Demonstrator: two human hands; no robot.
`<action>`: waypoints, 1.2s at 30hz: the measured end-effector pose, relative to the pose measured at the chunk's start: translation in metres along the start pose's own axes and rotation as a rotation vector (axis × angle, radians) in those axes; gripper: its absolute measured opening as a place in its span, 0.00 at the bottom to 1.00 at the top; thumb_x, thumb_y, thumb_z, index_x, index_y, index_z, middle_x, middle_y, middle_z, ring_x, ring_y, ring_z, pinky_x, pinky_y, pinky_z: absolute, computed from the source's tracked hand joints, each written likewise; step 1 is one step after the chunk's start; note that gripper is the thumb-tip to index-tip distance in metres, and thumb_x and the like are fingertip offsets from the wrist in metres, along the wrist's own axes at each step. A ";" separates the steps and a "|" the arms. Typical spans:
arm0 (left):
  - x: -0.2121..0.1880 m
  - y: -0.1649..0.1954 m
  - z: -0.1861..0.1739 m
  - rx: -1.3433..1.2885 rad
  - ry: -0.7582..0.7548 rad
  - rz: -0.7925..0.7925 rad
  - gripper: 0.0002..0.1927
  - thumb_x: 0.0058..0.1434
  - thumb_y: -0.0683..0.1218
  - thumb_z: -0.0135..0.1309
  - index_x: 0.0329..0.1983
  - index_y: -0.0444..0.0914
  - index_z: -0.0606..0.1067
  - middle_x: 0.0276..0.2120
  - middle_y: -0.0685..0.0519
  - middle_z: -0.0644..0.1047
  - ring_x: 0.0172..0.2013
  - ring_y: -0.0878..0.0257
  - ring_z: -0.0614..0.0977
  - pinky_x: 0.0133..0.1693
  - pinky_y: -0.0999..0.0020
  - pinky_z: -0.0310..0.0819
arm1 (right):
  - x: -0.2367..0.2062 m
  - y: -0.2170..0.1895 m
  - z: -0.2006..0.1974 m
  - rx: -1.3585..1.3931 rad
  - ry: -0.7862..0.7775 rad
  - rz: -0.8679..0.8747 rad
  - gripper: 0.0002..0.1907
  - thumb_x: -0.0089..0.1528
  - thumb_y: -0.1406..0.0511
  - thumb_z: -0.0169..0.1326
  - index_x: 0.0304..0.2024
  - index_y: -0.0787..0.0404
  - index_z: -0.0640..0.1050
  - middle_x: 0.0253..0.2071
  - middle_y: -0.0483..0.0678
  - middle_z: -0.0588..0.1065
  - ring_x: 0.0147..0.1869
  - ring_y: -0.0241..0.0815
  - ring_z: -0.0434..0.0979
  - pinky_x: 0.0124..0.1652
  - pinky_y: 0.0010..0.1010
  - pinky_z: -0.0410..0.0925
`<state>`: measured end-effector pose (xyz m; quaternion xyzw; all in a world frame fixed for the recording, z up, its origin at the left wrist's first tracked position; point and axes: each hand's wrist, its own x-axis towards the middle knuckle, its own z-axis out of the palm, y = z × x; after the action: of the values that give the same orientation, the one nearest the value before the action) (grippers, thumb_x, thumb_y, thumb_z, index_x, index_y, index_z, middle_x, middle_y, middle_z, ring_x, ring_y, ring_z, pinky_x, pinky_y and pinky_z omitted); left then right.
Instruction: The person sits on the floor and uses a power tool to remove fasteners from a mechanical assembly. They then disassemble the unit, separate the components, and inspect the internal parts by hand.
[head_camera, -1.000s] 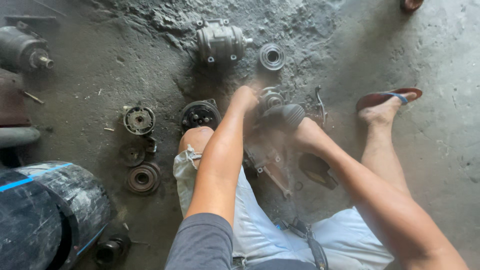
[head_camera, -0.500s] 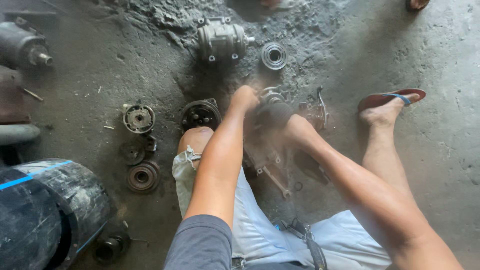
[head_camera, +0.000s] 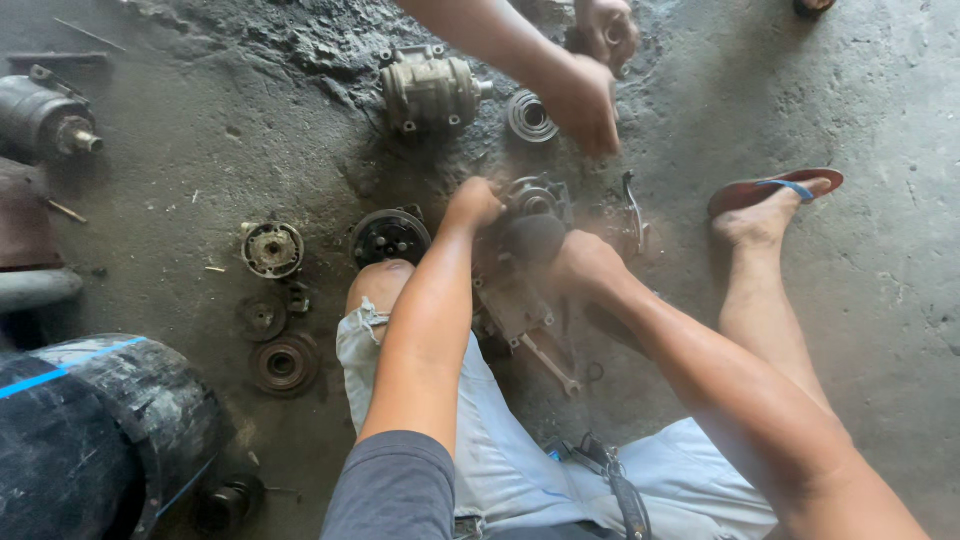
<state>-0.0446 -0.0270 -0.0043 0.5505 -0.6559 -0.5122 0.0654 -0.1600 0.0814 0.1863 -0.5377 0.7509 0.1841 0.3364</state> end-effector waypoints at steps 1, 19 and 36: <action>0.000 0.000 0.000 -0.010 -0.004 -0.017 0.25 0.51 0.48 0.69 0.54 0.43 0.80 0.50 0.44 0.81 0.51 0.50 0.82 0.53 0.59 0.75 | 0.002 0.006 0.002 0.021 0.012 -0.048 0.26 0.55 0.47 0.59 0.46 0.58 0.83 0.45 0.62 0.80 0.51 0.61 0.80 0.47 0.46 0.72; -0.087 0.050 0.028 0.488 -0.031 0.337 0.18 0.49 0.46 0.66 0.43 0.37 0.78 0.42 0.40 0.81 0.48 0.42 0.81 0.48 0.48 0.75 | -0.068 0.221 0.130 0.323 0.094 -0.241 0.28 0.52 0.60 0.59 0.56 0.54 0.74 0.46 0.59 0.80 0.54 0.59 0.79 0.50 0.45 0.70; -0.096 0.066 0.055 0.258 0.099 0.220 0.20 0.60 0.46 0.53 0.53 0.31 0.70 0.47 0.31 0.77 0.51 0.34 0.77 0.52 0.46 0.72 | -0.029 0.271 0.152 -0.148 -0.026 -0.048 0.27 0.57 0.61 0.57 0.59 0.56 0.71 0.55 0.55 0.72 0.61 0.57 0.73 0.54 0.48 0.71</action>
<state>-0.0869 0.0730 0.0652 0.5037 -0.7686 -0.3858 0.0820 -0.3601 0.2935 0.0762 -0.5766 0.7176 0.2378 0.3098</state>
